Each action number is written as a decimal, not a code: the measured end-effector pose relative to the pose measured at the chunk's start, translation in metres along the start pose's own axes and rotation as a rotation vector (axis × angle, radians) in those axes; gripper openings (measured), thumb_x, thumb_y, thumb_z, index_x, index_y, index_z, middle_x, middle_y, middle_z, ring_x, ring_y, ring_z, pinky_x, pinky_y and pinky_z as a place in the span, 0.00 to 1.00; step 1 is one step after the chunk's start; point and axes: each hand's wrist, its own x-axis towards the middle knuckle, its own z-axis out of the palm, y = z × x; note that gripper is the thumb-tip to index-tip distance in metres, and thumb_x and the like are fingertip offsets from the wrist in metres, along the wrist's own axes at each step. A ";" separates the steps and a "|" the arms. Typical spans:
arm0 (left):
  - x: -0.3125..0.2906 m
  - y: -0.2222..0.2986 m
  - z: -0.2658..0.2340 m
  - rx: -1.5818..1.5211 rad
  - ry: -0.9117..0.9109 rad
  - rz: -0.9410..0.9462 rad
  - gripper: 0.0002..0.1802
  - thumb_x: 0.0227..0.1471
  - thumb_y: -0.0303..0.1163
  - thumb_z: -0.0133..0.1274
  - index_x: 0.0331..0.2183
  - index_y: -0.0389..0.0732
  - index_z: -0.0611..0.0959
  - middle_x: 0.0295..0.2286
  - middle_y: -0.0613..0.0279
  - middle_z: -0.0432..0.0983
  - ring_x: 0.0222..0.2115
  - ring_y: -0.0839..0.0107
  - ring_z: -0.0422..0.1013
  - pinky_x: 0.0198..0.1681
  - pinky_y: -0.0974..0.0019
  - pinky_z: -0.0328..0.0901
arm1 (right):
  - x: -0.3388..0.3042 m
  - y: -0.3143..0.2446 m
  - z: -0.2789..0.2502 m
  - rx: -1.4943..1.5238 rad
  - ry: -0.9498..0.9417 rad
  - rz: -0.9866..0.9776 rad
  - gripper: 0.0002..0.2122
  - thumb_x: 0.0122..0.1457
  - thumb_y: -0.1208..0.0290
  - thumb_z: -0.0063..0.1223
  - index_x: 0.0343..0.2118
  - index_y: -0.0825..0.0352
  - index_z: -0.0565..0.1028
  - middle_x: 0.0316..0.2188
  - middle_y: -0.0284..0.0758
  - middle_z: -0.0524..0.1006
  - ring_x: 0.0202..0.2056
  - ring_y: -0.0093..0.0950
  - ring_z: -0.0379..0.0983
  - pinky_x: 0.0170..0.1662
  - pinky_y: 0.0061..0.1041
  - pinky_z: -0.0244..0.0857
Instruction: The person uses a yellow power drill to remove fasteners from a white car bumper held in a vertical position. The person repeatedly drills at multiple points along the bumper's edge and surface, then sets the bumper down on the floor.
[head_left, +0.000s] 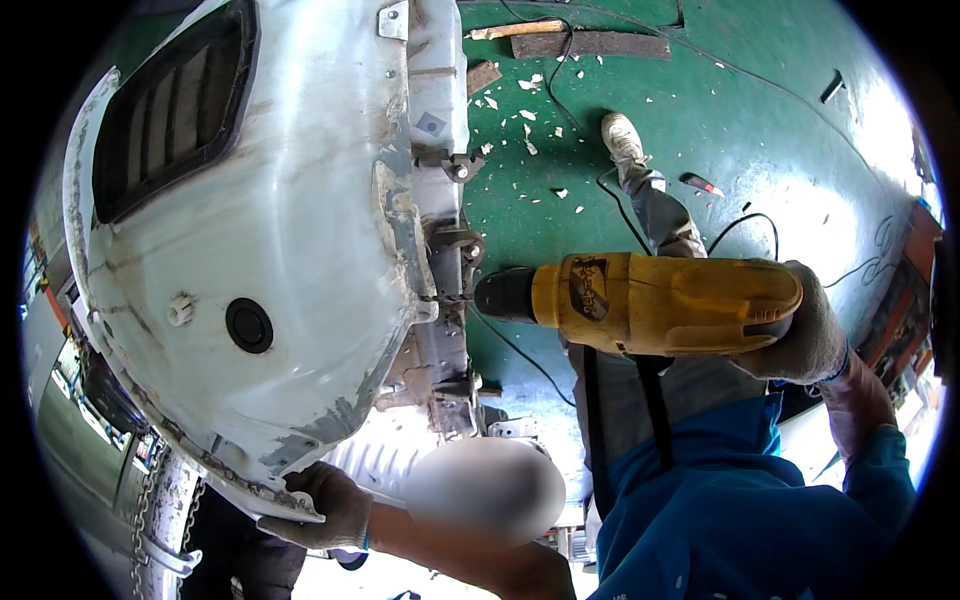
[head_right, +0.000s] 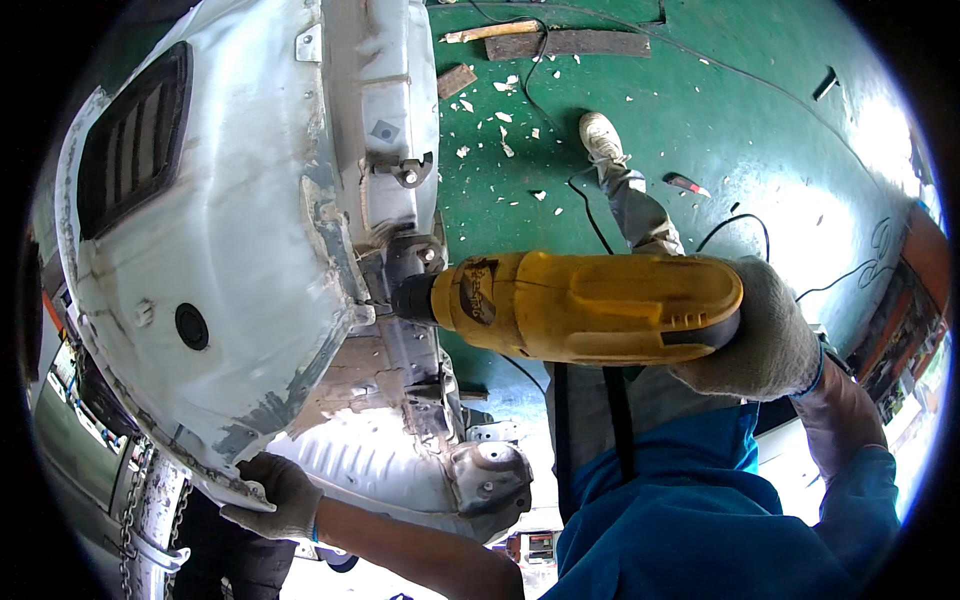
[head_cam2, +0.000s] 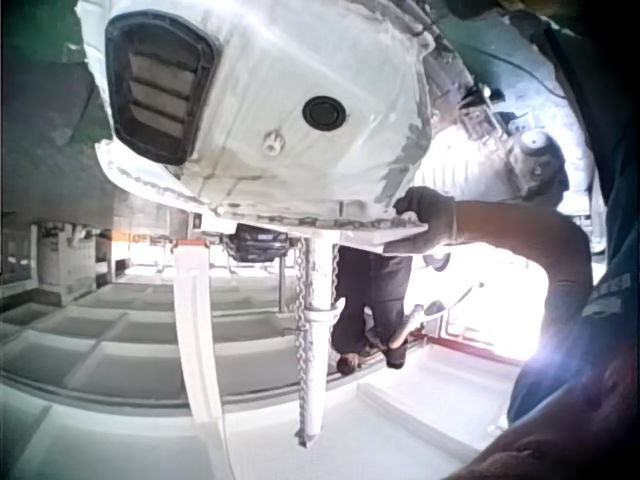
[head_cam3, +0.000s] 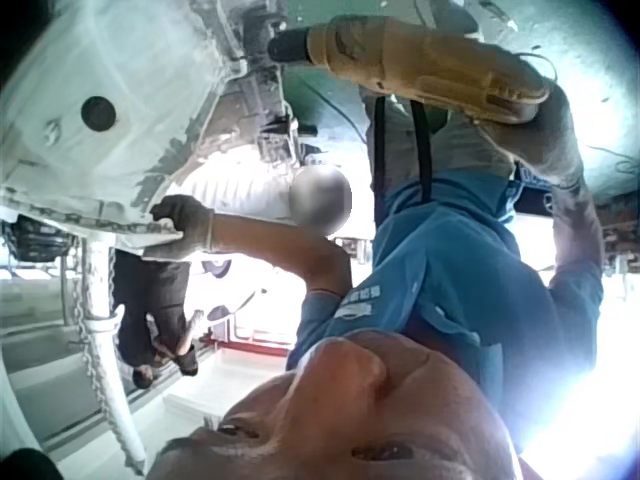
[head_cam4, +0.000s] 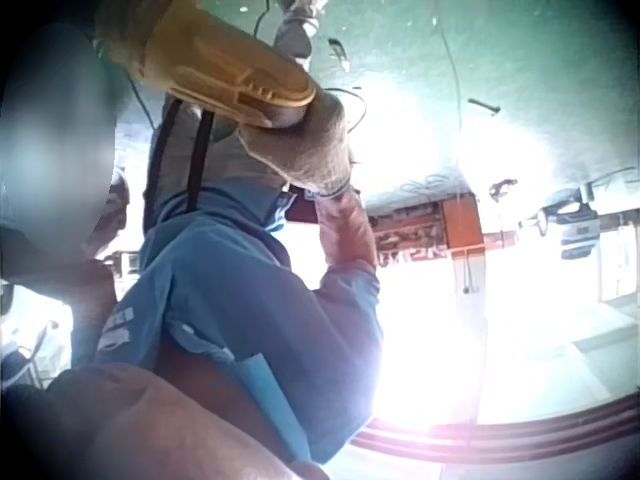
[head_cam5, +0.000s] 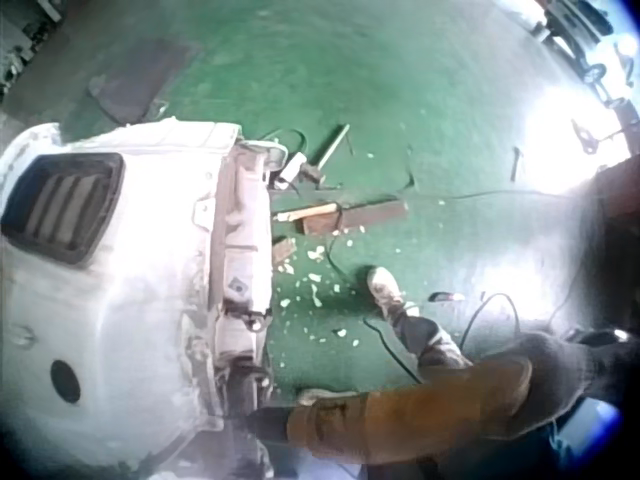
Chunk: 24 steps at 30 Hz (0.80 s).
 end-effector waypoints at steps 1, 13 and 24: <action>0.008 0.001 -0.005 -0.029 -0.072 -0.060 0.23 0.53 0.42 0.62 0.46 0.37 0.80 0.37 0.59 0.82 0.31 0.68 0.80 0.34 0.70 0.76 | -0.003 -0.006 0.004 -0.029 0.022 -0.013 0.23 0.43 0.72 0.69 0.45 0.70 0.77 0.39 0.39 0.83 0.36 0.29 0.83 0.40 0.31 0.80; 0.013 0.011 -0.015 -0.106 -0.169 -0.094 0.23 0.54 0.40 0.61 0.47 0.35 0.79 0.40 0.54 0.81 0.38 0.61 0.79 0.44 0.61 0.75 | -0.002 0.003 0.005 0.031 0.237 -0.064 0.30 0.41 0.75 0.72 0.51 0.70 0.74 0.44 0.41 0.81 0.43 0.31 0.81 0.50 0.33 0.77; -0.013 0.007 0.007 -0.162 0.222 -0.001 0.22 0.53 0.38 0.62 0.46 0.35 0.79 0.40 0.54 0.81 0.39 0.61 0.79 0.46 0.60 0.75 | -0.003 -0.005 -0.006 0.193 0.211 0.222 0.36 0.41 0.73 0.75 0.56 0.69 0.69 0.48 0.42 0.79 0.46 0.32 0.80 0.52 0.33 0.76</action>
